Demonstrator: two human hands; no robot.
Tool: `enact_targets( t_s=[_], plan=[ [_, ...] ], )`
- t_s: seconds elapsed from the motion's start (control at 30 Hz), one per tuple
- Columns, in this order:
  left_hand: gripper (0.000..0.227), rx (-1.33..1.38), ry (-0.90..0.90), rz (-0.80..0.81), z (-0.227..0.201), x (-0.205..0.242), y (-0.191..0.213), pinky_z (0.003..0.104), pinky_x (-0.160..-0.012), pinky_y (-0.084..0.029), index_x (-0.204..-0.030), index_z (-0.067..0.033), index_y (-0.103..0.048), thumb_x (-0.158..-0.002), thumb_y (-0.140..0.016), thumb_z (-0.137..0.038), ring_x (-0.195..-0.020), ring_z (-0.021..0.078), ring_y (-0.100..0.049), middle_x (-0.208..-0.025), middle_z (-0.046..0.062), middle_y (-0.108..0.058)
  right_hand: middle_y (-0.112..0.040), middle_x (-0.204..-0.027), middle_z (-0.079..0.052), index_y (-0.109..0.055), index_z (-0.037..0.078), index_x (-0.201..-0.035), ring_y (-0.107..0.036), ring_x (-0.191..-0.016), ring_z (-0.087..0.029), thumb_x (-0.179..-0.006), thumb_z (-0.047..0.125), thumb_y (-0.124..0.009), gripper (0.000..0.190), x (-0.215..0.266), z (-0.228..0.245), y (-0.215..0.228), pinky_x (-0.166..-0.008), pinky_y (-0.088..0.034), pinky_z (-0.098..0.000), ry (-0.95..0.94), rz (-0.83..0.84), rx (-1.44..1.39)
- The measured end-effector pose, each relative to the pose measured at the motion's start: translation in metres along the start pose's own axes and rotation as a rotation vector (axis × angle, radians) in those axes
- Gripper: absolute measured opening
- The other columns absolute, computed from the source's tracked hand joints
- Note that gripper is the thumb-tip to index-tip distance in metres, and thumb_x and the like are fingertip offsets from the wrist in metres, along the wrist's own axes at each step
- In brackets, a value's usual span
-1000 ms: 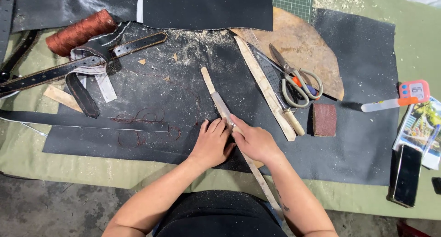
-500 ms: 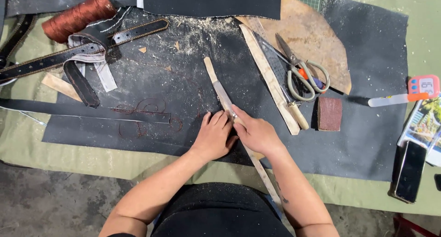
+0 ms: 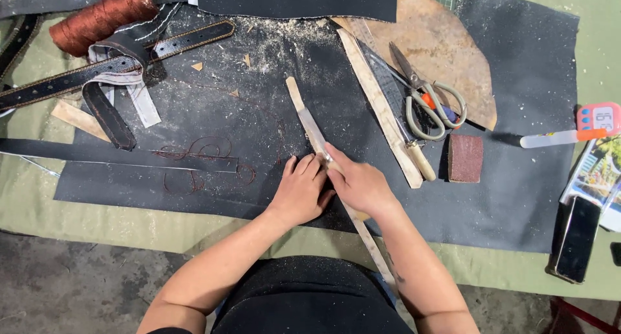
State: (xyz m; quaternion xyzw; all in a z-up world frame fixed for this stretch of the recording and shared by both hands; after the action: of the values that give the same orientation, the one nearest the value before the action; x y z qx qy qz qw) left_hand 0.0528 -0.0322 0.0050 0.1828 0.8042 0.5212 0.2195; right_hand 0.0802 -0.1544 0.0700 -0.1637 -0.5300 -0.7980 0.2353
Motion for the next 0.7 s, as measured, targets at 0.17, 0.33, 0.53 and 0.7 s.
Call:
enact_targets(
  t_s=[0.17, 0.33, 0.53, 0.7],
  plan=[
    [0.054, 0.043, 0.025, 0.035, 0.000, 0.001, 0.003, 0.058, -0.111, -0.029, -0.126, -0.0062, -0.064, -0.088, -0.065, -0.045, -0.138, 0.0324, -0.041, -0.142, 0.016, -0.051, -0.073, -0.117, -0.021, -0.035, 0.036, -0.158, -0.068, -0.109, -0.046, -0.098, 0.041, -0.043, 0.060, 0.002, 0.013, 0.006, -0.094, -0.054, -0.0553, -0.001, -0.001, 0.000],
    [0.052, 0.036, 0.011, 0.016, 0.002, 0.002, -0.003, 0.058, -0.111, -0.030, -0.123, -0.0059, -0.064, -0.089, -0.065, -0.045, -0.138, 0.0325, -0.042, -0.138, 0.017, -0.053, -0.073, -0.115, -0.024, -0.034, 0.035, -0.158, -0.068, -0.108, -0.048, -0.098, 0.039, -0.043, 0.061, 0.017, 0.007, -0.004, -0.093, -0.054, -0.0578, -0.026, 0.024, -0.023],
    [0.051, 0.044, 0.019, 0.054, 0.000, 0.000, 0.002, 0.060, -0.112, -0.030, -0.122, -0.0055, -0.065, -0.089, -0.064, -0.045, -0.139, 0.0327, -0.041, -0.141, 0.017, -0.052, -0.074, -0.114, -0.021, -0.037, 0.037, -0.156, -0.069, -0.107, -0.045, -0.097, 0.040, -0.046, 0.059, -0.003, 0.005, -0.001, -0.093, -0.054, -0.0568, -0.002, -0.031, -0.008],
    [0.054, 0.065, 0.019, 0.044, -0.002, 0.001, 0.010, 0.059, -0.112, -0.028, -0.126, -0.0043, -0.063, -0.090, -0.063, -0.044, -0.139, 0.0326, -0.040, -0.141, 0.018, -0.052, -0.071, -0.121, -0.021, -0.034, 0.036, -0.158, -0.067, -0.111, -0.045, -0.098, 0.040, -0.044, 0.060, -0.009, 0.018, 0.005, -0.095, -0.053, -0.0556, 0.004, -0.039, -0.020]
  ],
)
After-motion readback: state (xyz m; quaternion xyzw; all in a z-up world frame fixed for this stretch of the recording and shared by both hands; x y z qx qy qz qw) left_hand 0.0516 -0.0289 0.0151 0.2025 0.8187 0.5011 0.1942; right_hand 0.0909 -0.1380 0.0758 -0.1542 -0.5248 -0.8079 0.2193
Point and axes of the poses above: each hand's wrist, its own x-axis away from the middle knuckle, its own y-axis out of the back of the hand, z = x × y, the point moved 6 cm from there along -x, towards the middle knuckle
